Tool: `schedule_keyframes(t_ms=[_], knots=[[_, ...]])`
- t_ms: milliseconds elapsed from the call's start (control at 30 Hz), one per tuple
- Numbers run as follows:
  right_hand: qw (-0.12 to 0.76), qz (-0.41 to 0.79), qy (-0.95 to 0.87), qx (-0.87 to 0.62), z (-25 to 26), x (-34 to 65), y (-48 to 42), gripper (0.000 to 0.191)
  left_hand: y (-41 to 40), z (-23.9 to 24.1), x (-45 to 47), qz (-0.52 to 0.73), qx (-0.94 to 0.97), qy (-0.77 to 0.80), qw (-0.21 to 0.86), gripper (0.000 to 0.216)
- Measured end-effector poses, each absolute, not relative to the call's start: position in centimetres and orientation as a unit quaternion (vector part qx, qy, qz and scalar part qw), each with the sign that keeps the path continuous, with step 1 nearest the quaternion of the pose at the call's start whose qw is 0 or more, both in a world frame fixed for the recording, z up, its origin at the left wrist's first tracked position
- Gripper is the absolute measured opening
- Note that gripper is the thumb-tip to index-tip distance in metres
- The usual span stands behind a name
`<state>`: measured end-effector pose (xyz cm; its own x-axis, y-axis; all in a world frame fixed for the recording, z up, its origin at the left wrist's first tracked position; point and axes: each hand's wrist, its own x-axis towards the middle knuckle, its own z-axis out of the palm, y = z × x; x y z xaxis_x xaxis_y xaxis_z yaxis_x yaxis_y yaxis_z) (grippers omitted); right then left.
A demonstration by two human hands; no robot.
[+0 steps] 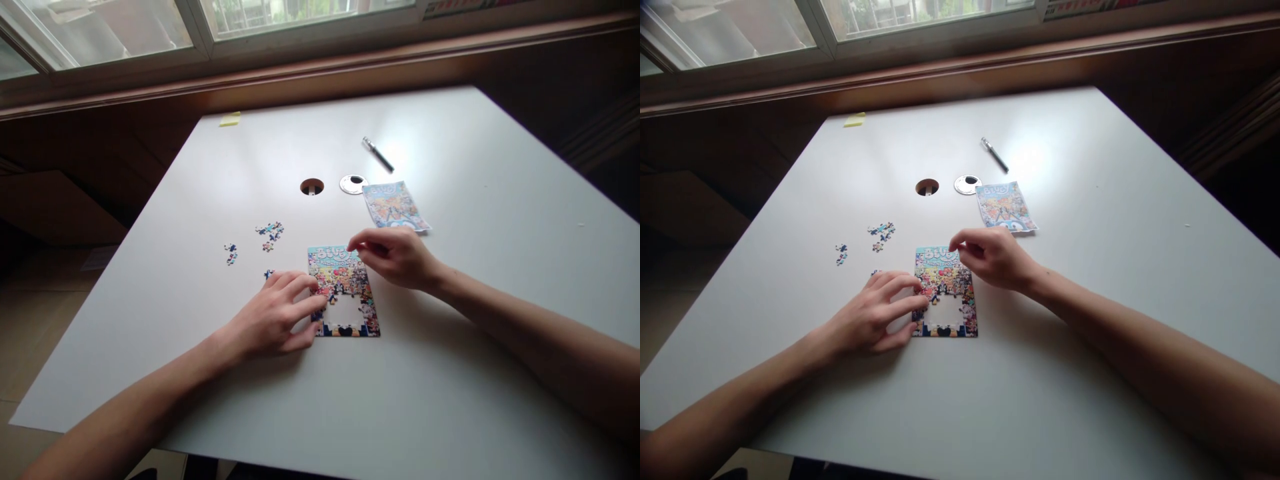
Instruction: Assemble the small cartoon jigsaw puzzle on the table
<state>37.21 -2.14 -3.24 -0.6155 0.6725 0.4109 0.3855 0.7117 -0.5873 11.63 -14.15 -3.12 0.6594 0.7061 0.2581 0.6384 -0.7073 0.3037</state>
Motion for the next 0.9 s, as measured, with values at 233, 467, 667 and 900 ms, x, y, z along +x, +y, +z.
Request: schedule_keyframes(t_ms=[233, 467, 667, 900], knots=[[0.331, 0.328, -0.81, -0.357, -4.7, 37.5, -1.7, 0.011, -13.3, -2.1, 9.5, 0.361, 0.819, 0.443, 0.06, 0.012], [0.333, 0.371, -0.784, -0.369, -4.7, 37.7, -1.6, 0.018, -10.6, -1.2, 3.5, 0.381, 0.73, 0.564, -0.064, 0.015], [0.331, 0.352, -0.792, -0.372, -4.7, 37.7, -1.5, 0.021, -8.9, -2.1, 0.3, 0.227, 0.716, 0.659, -0.043, 0.011], [0.325, 0.348, -0.804, -0.356, -4.5, 37.8, -1.5, 0.029, -9.0, -2.2, 0.0, 0.167, 0.719, 0.675, -0.017, 0.02]])
